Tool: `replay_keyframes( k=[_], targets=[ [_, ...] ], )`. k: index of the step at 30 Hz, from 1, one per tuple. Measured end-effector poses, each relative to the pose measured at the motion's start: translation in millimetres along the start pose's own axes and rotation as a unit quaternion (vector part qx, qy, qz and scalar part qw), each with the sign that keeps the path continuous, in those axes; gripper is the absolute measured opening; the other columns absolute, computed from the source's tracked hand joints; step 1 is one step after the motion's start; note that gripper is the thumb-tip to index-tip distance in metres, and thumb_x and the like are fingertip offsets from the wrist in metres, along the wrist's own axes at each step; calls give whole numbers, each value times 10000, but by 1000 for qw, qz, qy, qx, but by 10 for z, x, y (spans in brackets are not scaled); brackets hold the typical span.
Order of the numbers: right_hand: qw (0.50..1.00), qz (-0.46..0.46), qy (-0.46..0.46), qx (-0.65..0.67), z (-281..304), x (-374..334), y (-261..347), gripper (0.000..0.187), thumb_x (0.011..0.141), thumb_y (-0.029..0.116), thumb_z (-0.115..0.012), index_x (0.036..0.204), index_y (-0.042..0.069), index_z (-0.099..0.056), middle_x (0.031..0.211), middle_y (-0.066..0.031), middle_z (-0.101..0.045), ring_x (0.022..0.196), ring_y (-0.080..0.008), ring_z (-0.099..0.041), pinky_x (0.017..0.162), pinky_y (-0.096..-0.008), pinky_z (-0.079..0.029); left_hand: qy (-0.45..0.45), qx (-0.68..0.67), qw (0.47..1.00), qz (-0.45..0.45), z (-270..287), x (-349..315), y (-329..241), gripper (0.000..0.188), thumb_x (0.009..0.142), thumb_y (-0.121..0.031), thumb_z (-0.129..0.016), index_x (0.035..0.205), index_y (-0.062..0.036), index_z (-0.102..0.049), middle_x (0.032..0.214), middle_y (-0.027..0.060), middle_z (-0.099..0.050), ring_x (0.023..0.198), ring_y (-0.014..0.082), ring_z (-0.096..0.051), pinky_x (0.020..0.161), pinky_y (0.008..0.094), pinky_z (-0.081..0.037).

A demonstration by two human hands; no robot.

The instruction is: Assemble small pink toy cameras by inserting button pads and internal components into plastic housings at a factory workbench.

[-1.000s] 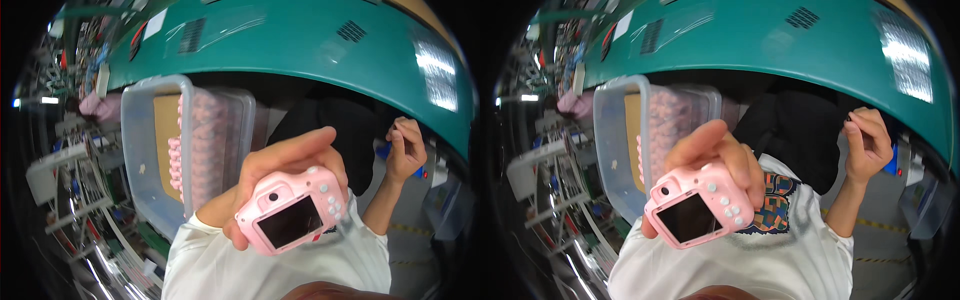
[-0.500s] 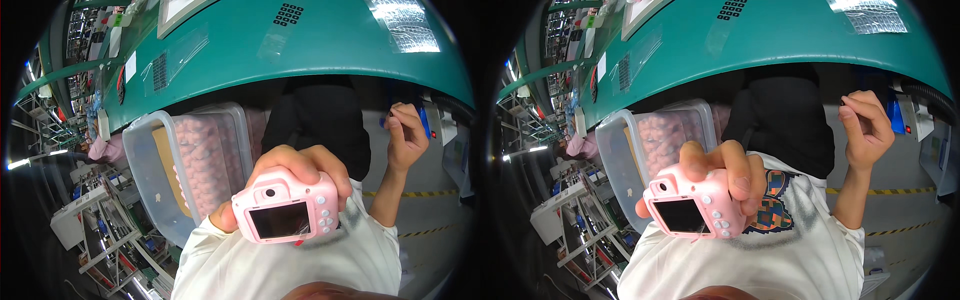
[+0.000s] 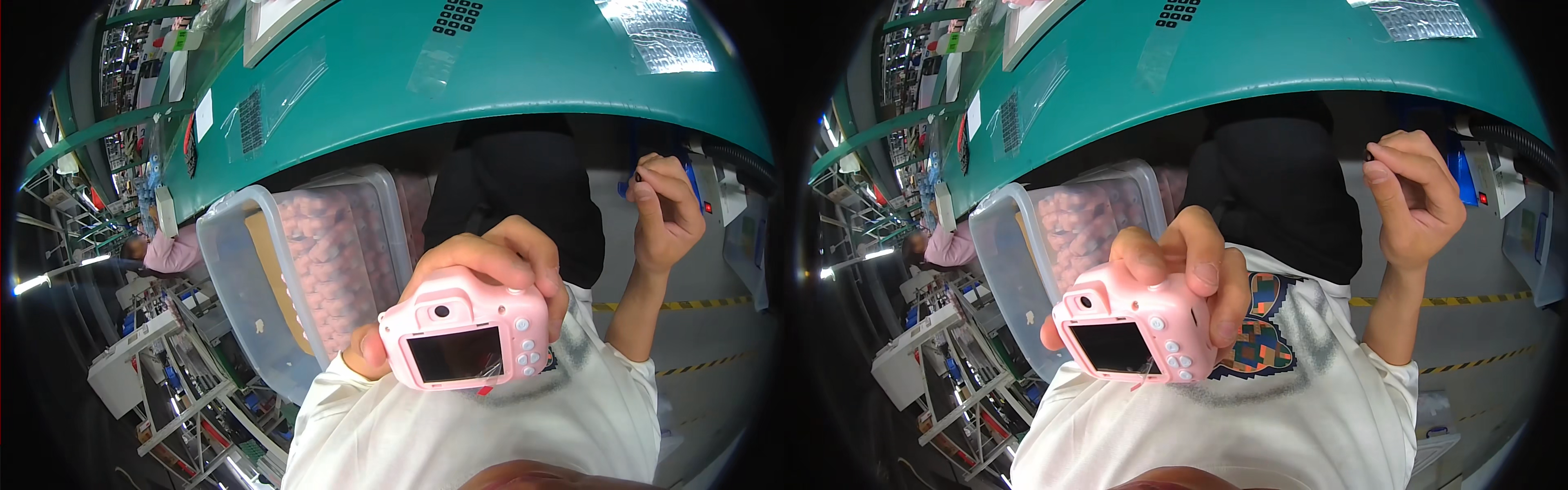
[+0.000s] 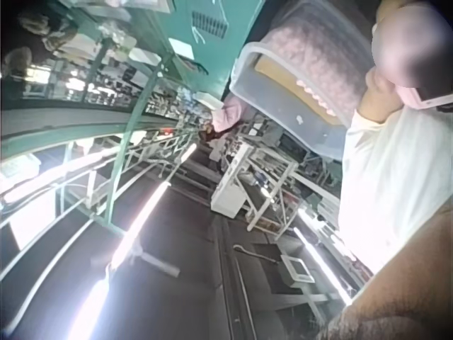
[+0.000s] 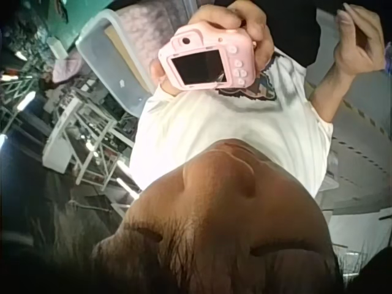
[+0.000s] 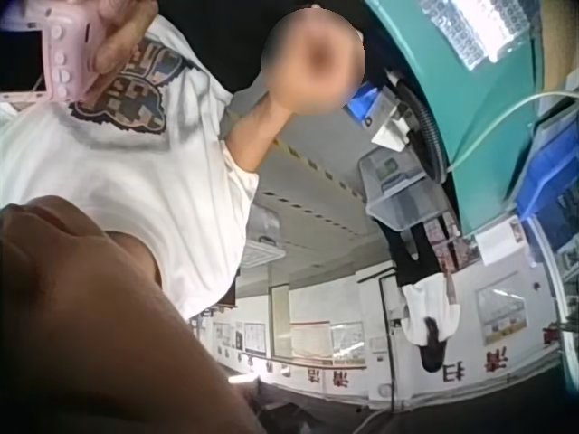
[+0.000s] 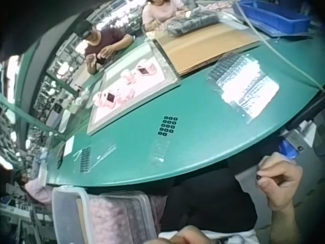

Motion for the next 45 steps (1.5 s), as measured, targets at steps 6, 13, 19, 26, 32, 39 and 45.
replay_keyframes(
  k=[6, 13, 19, 26, 32, 39, 45],
  targets=[
    [999, -12, -33, -31, 191, -113, -4, 192, 809, -132, -683, 979, -54, -726, 919, -144, -674, 758, -197, -548, 630, -251, -419, -43, -7, 994, 96, 149, -19, 105, 917, 778, -680, -688, 1401, -50, -452, 1274, 299, -521, 986, 401, -617, 803, 469, -536],
    [981, -64, -150, -102, 872, -380, 49, 154, 833, -116, -703, 976, -66, -726, 937, -144, -683, 735, -180, -566, 630, -249, -454, -251, 61, 932, 254, 821, 155, 748, 684, 919, -472, -538, 1441, -32, -482, 1443, 354, -458, 1114, 480, -603, 816, 530, -573],
    [941, -34, -297, -157, 1713, -759, 314, 119, 873, -91, -691, 984, -71, -729, 912, -140, -676, 721, -179, -581, 643, -257, -483, -352, 122, 839, 396, 1282, 500, 1966, 494, 920, -347, -524, 1271, -1, -547, 1238, 285, -565, 1030, 419, -616, 837, 521, -543],
    [919, -42, -338, -196, 2018, -983, 354, 110, 898, -80, -672, 990, -70, -730, 893, -136, -672, 723, -181, -587, 647, -259, -493, -410, 163, 770, 460, 2322, 665, 3296, 388, 958, -308, -481, 1219, -22, -505, 1194, 255, -589, 978, 383, -610, 833, 510, -521],
    [916, -68, -338, -206, 2012, -1064, 343, 105, 893, -77, -680, 983, -64, -732, 893, -129, -674, 719, -175, -589, 648, -252, -495, -392, 157, 764, 487, 2441, 727, 3460, 401, 944, -338, -486, 1210, -39, -516, 1182, 239, -599, 988, 374, -619, 845, 504, -520],
    [910, -112, -342, -206, 1946, -1077, 266, 107, 883, -78, -689, 976, -53, -735, 896, -120, -673, 708, -162, -589, 642, -235, -491, -360, 151, 777, 495, 2503, 797, 3540, 417, 929, -372, -491, 1201, -58, -528, 1168, 220, -610, 999, 363, -628, 860, 498, -519],
    [914, -121, -338, -190, 1923, -1032, 248, 108, 881, -78, -691, 975, -48, -737, 899, -115, -673, 705, -157, -590, 636, -225, -486, -354, 160, 779, 492, 2521, 875, 3580, 431, 915, -402, -496, 1192, -74, -539, 1156, 203, -620, 1009, 354, -637, 872, 493, -518]
  ],
)
Point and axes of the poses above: each hand's wrist, its own x-axis towards the middle knuckle, its own z-axis out of the back of the hand, y = z × x, the point moved 7 cm from there along x, towards the middle knuckle
